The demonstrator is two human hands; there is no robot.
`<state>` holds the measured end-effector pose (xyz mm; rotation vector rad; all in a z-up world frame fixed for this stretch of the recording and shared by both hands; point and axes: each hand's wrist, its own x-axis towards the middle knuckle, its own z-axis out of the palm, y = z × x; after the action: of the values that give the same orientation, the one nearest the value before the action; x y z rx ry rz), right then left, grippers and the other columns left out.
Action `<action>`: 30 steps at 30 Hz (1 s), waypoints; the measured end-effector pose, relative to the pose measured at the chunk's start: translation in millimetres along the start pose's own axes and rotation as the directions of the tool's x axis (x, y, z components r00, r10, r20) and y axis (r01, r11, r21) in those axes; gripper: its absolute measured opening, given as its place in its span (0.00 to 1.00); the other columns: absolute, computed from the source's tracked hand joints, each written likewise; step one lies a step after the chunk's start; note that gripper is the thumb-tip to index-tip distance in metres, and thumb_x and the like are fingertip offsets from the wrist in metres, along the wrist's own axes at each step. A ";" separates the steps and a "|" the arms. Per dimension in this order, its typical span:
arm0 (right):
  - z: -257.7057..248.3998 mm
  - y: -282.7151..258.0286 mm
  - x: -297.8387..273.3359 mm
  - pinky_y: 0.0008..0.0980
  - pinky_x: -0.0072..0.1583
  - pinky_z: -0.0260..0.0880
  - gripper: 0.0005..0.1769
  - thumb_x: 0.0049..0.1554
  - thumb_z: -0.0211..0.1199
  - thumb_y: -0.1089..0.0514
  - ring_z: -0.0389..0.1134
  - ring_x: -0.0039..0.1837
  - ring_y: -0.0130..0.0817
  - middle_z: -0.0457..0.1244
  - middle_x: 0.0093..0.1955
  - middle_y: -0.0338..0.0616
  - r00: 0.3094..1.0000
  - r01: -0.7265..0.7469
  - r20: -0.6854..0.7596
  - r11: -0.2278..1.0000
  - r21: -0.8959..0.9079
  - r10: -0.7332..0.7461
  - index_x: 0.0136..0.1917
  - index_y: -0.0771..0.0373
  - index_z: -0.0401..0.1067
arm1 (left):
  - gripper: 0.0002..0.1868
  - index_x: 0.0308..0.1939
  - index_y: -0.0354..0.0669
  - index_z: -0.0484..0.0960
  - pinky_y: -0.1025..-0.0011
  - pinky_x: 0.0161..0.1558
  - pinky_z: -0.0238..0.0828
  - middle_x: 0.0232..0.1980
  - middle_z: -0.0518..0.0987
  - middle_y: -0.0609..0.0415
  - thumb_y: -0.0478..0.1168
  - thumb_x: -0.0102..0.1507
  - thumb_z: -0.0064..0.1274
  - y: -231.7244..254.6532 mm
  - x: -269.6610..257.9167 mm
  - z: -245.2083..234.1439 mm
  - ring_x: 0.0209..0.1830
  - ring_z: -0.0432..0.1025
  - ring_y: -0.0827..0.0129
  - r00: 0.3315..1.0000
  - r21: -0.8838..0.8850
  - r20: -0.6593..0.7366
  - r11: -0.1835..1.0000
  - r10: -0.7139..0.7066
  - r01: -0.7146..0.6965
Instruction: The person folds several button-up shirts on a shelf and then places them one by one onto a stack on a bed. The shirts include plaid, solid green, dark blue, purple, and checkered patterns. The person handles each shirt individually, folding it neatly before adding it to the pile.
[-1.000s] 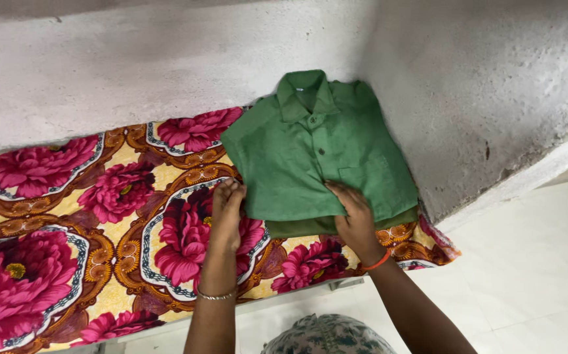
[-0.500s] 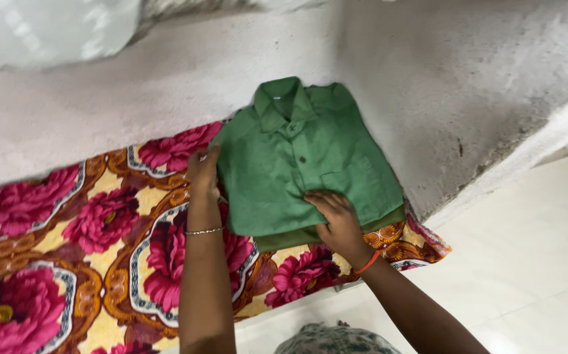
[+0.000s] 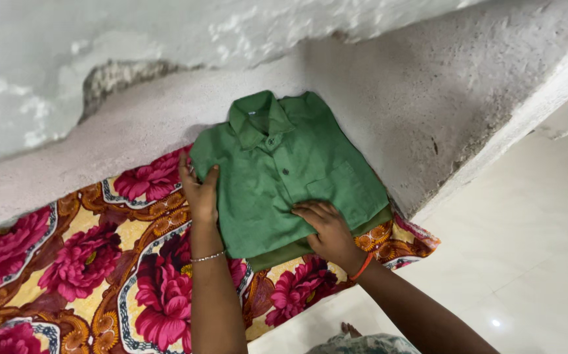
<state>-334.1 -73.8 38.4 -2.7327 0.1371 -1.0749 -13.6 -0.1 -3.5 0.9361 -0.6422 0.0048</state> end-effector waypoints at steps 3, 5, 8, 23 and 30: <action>0.1 -0.1 -1.1 0.46 0.70 0.60 0.34 0.42 0.56 0.71 0.63 0.68 0.48 0.64 0.67 0.47 1.000 0.005 0.010 1.000 0.000 -0.005 0.64 0.63 0.71 | 0.37 0.72 0.26 0.67 0.63 0.64 0.70 0.70 0.74 0.38 0.41 0.65 0.65 -6.1 2.9 -1.4 0.65 0.71 0.56 0.973 0.000 -0.025 0.974 -0.228 0.228; -0.1 -0.4 -1.1 0.45 0.70 0.60 0.34 0.42 0.56 0.71 0.63 0.68 0.48 0.65 0.67 0.47 1.000 0.011 0.005 1.000 0.001 -0.011 0.64 0.63 0.71 | 0.38 0.70 0.21 0.74 0.62 0.58 0.73 0.68 0.77 0.34 0.49 0.65 0.63 9.2 -0.2 -1.3 0.61 0.73 0.52 0.887 -0.088 0.029 0.883 -0.460 0.461; -0.2 -1.2 -0.1 0.45 0.71 0.61 0.33 0.42 0.56 0.71 0.63 0.69 0.47 0.65 0.67 0.46 1.000 0.021 -0.004 1.000 -0.002 -0.021 0.63 0.63 0.71 | 0.44 0.73 0.35 0.67 0.63 0.57 0.75 0.67 0.76 0.43 0.54 0.59 0.64 42.1 -5.1 7.6 0.62 0.74 0.58 0.805 0.015 0.069 0.808 -0.589 0.589; -33.0 -2.3 -26.0 0.53 0.73 0.54 0.35 0.43 0.63 0.65 0.59 0.72 0.47 0.61 0.69 0.47 0.996 -0.086 -0.062 0.871 -0.484 0.064 0.66 0.62 0.68 | 0.34 0.67 0.37 0.68 0.63 0.55 0.75 0.58 0.78 0.46 0.23 0.56 0.56 21.3 -4.7 -3.0 0.55 0.76 0.58 0.898 -0.002 0.237 0.924 -0.370 0.381; -52.1 15.2 -54.6 0.46 0.61 0.68 0.25 0.53 0.63 0.64 0.65 0.60 0.49 0.62 0.58 0.50 0.925 -0.362 -0.281 0.814 -0.455 0.255 0.65 0.56 0.73 | 0.32 0.64 0.37 0.69 0.62 0.52 0.76 0.56 0.79 0.45 0.24 0.56 0.56 25.8 -5.4 -3.2 0.52 0.76 0.58 0.878 0.021 0.253 0.910 -0.406 0.415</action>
<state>-409.7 -87.9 36.1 -2.8533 0.9959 -1.3730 -23.3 19.5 11.6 1.0349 -0.6638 -0.5128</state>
